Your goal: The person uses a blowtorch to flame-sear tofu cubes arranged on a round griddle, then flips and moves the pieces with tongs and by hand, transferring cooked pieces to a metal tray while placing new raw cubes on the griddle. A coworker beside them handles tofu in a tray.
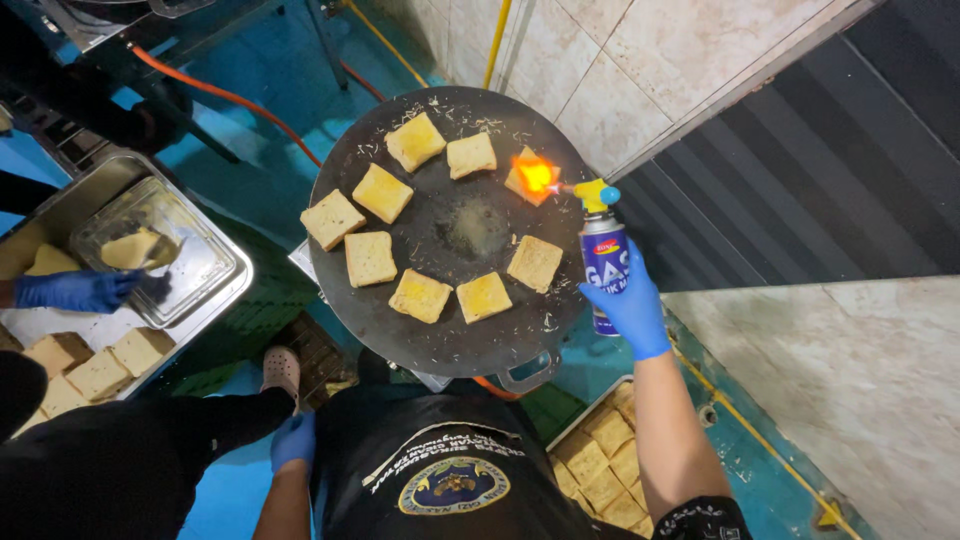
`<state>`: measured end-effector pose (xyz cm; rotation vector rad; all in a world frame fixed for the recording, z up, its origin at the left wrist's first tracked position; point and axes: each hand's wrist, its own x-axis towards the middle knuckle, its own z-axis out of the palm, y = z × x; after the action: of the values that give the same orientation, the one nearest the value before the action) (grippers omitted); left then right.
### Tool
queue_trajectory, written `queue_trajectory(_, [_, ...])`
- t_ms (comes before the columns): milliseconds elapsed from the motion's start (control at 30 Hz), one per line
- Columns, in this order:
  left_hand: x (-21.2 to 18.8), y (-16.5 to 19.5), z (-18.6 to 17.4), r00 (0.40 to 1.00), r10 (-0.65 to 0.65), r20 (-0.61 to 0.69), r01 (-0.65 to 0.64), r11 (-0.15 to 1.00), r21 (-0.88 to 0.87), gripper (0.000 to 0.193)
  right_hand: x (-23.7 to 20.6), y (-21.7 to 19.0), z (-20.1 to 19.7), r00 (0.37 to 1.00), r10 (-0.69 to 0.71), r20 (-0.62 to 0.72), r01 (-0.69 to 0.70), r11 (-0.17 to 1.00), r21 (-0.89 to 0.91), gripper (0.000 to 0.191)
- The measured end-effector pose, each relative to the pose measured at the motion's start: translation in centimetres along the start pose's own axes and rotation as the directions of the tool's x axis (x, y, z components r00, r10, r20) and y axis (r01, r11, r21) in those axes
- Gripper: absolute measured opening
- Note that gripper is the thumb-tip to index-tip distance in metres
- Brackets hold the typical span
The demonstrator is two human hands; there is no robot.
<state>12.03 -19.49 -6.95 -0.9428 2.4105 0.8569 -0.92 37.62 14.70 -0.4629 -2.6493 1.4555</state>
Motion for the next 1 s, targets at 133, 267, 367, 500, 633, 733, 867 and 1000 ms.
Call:
queue_trajectory(133, [0.3,1.3,0.3,1.0,-0.023,-0.006,0.022,0.999,-0.032,0.05,1.6,-0.3,0.8,1.0,-0.028,0.002,0.028,0.999,0.034,0.099])
queue_trajectory(267, [0.2,2.4,0.2,1.0,-0.012,-0.014,0.01,0.993,-0.118,0.049,3.0,-1.4,1.9,0.998,-0.07,0.004,0.069,0.996,0.063,0.098])
queue_trajectory(367, [0.2,2.8,0.0,1.0,-0.018,0.004,0.018,0.981,-0.194,0.05,2.9,-1.9,1.9,1.0,-0.027,0.002,0.027,0.998,0.058,0.098])
queue_trajectory(500, [0.4,2.6,0.0,0.999,-0.037,0.006,0.037,0.993,-0.109,0.05,2.1,-1.7,0.8,1.0,-0.022,-0.005,0.022,0.999,0.039,0.1])
queue_trajectory(633, [0.4,2.0,-0.2,0.995,-0.082,0.051,0.085,0.994,-0.063,0.049,1.2,-0.9,-0.8,0.999,0.016,-0.029,-0.016,1.0,0.002,0.098])
queue_trajectory(733, [0.3,1.7,-0.3,0.994,-0.09,0.063,0.093,0.994,-0.054,0.049,1.1,-0.5,-1.5,0.998,0.037,-0.044,-0.037,0.999,-0.004,0.098])
queue_trajectory(867, [0.4,1.9,-0.4,0.998,-0.05,0.038,0.051,0.998,-0.029,0.049,1.3,-0.3,-1.3,0.999,0.006,-0.046,-0.002,0.995,0.1,0.095])
queue_trajectory(1000, [0.8,2.4,-0.7,0.995,-0.066,0.07,0.068,0.998,-0.016,0.05,1.0,-0.1,-0.4,1.0,-0.002,-0.02,0.006,0.985,0.175,0.095])
